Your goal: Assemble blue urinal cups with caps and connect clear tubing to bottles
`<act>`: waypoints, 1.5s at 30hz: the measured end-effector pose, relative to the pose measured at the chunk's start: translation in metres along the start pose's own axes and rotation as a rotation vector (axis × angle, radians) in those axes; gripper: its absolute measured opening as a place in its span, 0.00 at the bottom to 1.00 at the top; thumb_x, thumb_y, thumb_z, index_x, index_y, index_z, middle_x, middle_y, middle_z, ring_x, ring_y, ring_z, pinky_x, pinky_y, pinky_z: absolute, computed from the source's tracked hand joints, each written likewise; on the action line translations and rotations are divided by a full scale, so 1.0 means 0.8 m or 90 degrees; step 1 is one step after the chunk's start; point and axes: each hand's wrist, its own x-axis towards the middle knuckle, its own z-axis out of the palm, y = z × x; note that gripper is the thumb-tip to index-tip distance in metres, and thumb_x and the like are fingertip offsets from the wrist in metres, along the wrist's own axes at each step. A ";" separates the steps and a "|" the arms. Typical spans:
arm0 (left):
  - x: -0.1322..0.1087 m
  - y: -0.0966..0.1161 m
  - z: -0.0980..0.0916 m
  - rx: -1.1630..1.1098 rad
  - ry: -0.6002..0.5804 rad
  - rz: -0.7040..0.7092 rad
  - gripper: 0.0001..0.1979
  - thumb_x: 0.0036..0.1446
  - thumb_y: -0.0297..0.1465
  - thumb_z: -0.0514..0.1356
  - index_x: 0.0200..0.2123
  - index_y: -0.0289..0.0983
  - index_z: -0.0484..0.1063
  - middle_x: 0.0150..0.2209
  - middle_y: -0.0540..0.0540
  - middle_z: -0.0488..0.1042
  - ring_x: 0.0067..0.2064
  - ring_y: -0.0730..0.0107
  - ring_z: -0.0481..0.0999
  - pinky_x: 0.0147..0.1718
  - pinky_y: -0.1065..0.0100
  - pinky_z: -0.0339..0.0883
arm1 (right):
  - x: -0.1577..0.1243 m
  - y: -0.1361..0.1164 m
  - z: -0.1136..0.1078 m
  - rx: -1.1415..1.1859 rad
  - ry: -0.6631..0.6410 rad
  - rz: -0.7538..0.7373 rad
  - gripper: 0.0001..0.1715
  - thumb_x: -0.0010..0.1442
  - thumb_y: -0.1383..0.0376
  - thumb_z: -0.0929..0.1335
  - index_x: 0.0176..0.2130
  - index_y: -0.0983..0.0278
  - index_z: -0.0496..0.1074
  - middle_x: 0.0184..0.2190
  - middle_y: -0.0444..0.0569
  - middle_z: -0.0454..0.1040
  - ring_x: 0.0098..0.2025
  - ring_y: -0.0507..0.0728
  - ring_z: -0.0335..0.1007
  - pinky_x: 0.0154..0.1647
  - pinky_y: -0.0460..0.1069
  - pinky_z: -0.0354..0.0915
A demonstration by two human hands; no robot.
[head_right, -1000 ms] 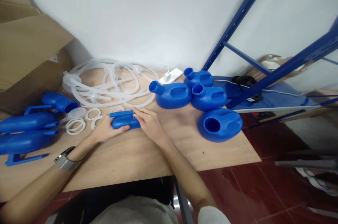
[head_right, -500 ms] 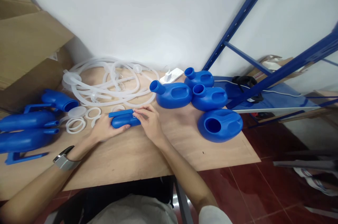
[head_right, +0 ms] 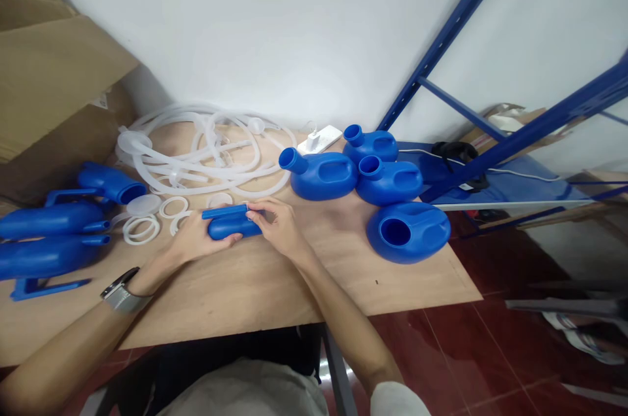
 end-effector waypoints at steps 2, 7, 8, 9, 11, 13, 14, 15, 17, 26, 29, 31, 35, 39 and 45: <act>0.001 0.001 0.000 -0.013 0.000 0.010 0.22 0.57 0.45 0.67 0.51 0.40 0.81 0.38 0.48 0.84 0.33 0.62 0.82 0.36 0.65 0.75 | 0.000 0.001 0.000 0.002 0.001 -0.012 0.07 0.65 0.59 0.75 0.42 0.58 0.85 0.43 0.50 0.85 0.47 0.59 0.83 0.51 0.55 0.77; 0.005 0.007 0.000 -0.075 0.019 -0.021 0.27 0.56 0.49 0.68 0.54 0.40 0.81 0.43 0.45 0.85 0.39 0.56 0.84 0.44 0.59 0.79 | 0.001 0.003 0.002 0.004 0.018 -0.022 0.09 0.66 0.57 0.73 0.43 0.57 0.85 0.43 0.50 0.84 0.47 0.59 0.81 0.52 0.56 0.76; 0.006 0.007 0.001 -0.096 0.021 -0.036 0.28 0.56 0.50 0.68 0.54 0.40 0.81 0.44 0.44 0.85 0.41 0.54 0.85 0.46 0.58 0.79 | 0.002 0.003 0.002 0.006 0.023 -0.019 0.10 0.67 0.57 0.73 0.44 0.57 0.85 0.44 0.50 0.84 0.47 0.60 0.81 0.52 0.56 0.76; 0.007 0.007 0.001 -0.121 0.026 -0.051 0.29 0.55 0.52 0.68 0.54 0.40 0.81 0.46 0.43 0.85 0.44 0.51 0.85 0.48 0.56 0.79 | 0.003 0.004 0.002 0.014 0.025 -0.014 0.11 0.68 0.56 0.73 0.46 0.56 0.85 0.45 0.50 0.84 0.49 0.60 0.81 0.54 0.57 0.76; 0.010 0.006 0.002 -0.178 0.053 -0.091 0.32 0.53 0.55 0.69 0.53 0.39 0.81 0.51 0.40 0.84 0.51 0.45 0.83 0.52 0.52 0.78 | 0.004 0.007 0.000 0.042 0.024 0.000 0.16 0.68 0.55 0.73 0.52 0.55 0.83 0.49 0.50 0.83 0.53 0.60 0.80 0.60 0.58 0.73; 0.012 0.003 0.003 -0.228 0.092 -0.139 0.35 0.50 0.58 0.69 0.52 0.38 0.81 0.54 0.38 0.83 0.56 0.41 0.80 0.56 0.49 0.76 | 0.006 0.011 -0.001 0.077 0.011 0.020 0.23 0.67 0.53 0.73 0.59 0.54 0.79 0.56 0.50 0.81 0.59 0.61 0.77 0.66 0.59 0.70; 0.013 0.002 0.002 -0.247 0.109 -0.162 0.36 0.48 0.59 0.69 0.51 0.39 0.81 0.55 0.38 0.82 0.58 0.40 0.79 0.56 0.49 0.76 | 0.006 0.014 -0.002 0.091 0.001 0.031 0.27 0.66 0.53 0.74 0.62 0.54 0.77 0.59 0.51 0.78 0.62 0.62 0.75 0.68 0.60 0.68; 0.014 0.000 0.002 -0.264 0.124 -0.182 0.37 0.46 0.60 0.70 0.50 0.39 0.81 0.55 0.38 0.82 0.58 0.40 0.78 0.57 0.49 0.76 | 0.006 0.016 -0.003 0.101 -0.010 0.044 0.30 0.65 0.53 0.74 0.64 0.54 0.76 0.62 0.51 0.76 0.65 0.63 0.73 0.69 0.60 0.67; 0.015 -0.001 0.001 -0.289 0.151 -0.213 0.38 0.44 0.61 0.69 0.49 0.39 0.80 0.55 0.39 0.81 0.57 0.41 0.78 0.55 0.51 0.76 | 0.006 0.022 -0.002 0.119 -0.030 0.071 0.35 0.63 0.53 0.76 0.66 0.53 0.73 0.67 0.51 0.71 0.69 0.64 0.68 0.72 0.61 0.64; 0.009 0.009 0.002 -0.402 0.087 -0.253 0.39 0.58 0.59 0.61 0.62 0.39 0.73 0.34 0.46 0.77 0.22 0.70 0.65 0.16 0.69 0.58 | 0.004 0.036 0.027 0.323 0.001 0.186 0.54 0.52 0.52 0.82 0.71 0.52 0.65 0.69 0.50 0.70 0.69 0.64 0.68 0.71 0.61 0.66; 0.008 0.016 0.007 -0.432 0.030 -0.233 0.41 0.59 0.57 0.62 0.68 0.39 0.67 0.38 0.45 0.78 0.23 0.71 0.68 0.19 0.68 0.65 | 0.009 0.039 0.026 0.343 0.112 0.193 0.48 0.49 0.54 0.83 0.64 0.55 0.70 0.65 0.51 0.74 0.68 0.65 0.70 0.71 0.61 0.66; 0.009 0.018 0.008 -0.427 0.028 -0.216 0.40 0.58 0.55 0.64 0.67 0.39 0.68 0.48 0.41 0.78 0.24 0.73 0.71 0.22 0.68 0.68 | 0.012 0.040 0.021 0.370 0.168 0.205 0.45 0.48 0.54 0.83 0.61 0.55 0.71 0.64 0.51 0.75 0.68 0.65 0.69 0.71 0.62 0.66; 0.012 0.010 -0.004 -0.361 0.085 -0.169 0.28 0.58 0.53 0.66 0.51 0.36 0.78 0.49 0.40 0.81 0.27 0.71 0.74 0.27 0.66 0.70 | 0.015 0.039 0.009 0.419 0.221 0.236 0.42 0.48 0.54 0.82 0.59 0.55 0.71 0.62 0.50 0.76 0.67 0.65 0.70 0.68 0.62 0.69; 0.017 -0.005 -0.028 -0.265 0.155 -0.189 0.24 0.60 0.52 0.65 0.45 0.37 0.80 0.35 0.45 0.82 0.27 0.68 0.75 0.28 0.67 0.68 | 0.013 0.038 0.006 0.407 0.224 0.261 0.42 0.47 0.56 0.82 0.56 0.53 0.68 0.55 0.46 0.78 0.61 0.62 0.74 0.63 0.60 0.73; 0.022 -0.020 -0.038 -0.219 0.204 -0.203 0.26 0.56 0.53 0.66 0.43 0.36 0.79 0.39 0.42 0.84 0.27 0.67 0.78 0.28 0.66 0.70 | 0.010 0.039 0.015 0.406 0.213 0.283 0.43 0.46 0.57 0.81 0.55 0.51 0.63 0.52 0.45 0.75 0.57 0.61 0.75 0.58 0.59 0.76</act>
